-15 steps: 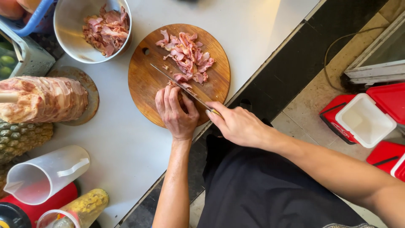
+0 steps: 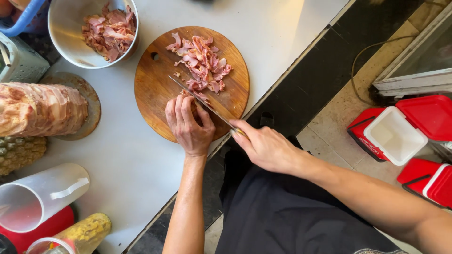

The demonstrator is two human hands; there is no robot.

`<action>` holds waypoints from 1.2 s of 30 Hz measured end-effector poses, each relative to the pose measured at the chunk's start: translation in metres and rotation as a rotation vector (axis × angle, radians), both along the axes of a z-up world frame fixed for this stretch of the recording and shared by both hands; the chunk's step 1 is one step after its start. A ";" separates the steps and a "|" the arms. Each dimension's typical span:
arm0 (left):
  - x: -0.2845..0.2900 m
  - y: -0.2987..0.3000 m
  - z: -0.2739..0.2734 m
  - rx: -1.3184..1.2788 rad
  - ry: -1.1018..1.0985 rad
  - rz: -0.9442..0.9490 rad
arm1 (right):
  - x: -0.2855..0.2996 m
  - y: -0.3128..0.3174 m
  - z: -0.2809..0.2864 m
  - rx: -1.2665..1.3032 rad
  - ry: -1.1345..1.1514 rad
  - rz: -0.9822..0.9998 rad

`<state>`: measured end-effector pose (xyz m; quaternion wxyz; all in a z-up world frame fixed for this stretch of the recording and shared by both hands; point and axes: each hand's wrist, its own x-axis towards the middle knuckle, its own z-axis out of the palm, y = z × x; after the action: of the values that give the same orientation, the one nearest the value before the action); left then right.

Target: Slicing cooked meat on a wooden cutting board with a knife for food preparation.

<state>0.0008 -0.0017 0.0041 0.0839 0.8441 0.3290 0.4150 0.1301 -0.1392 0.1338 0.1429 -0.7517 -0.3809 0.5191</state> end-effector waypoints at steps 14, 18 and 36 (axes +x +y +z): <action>-0.001 0.001 0.000 -0.026 -0.041 -0.015 | 0.007 -0.010 0.011 -0.078 0.008 -0.003; -0.004 0.000 -0.003 -0.013 -0.045 -0.001 | 0.003 -0.017 0.003 -0.035 -0.070 -0.099; -0.002 0.001 0.000 -0.047 -0.072 -0.042 | -0.020 -0.015 -0.003 0.118 -0.073 -0.083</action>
<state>-0.0010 -0.0005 0.0044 0.1239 0.8331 0.3177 0.4355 0.1097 -0.1542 0.1309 0.1942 -0.7756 -0.3844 0.4615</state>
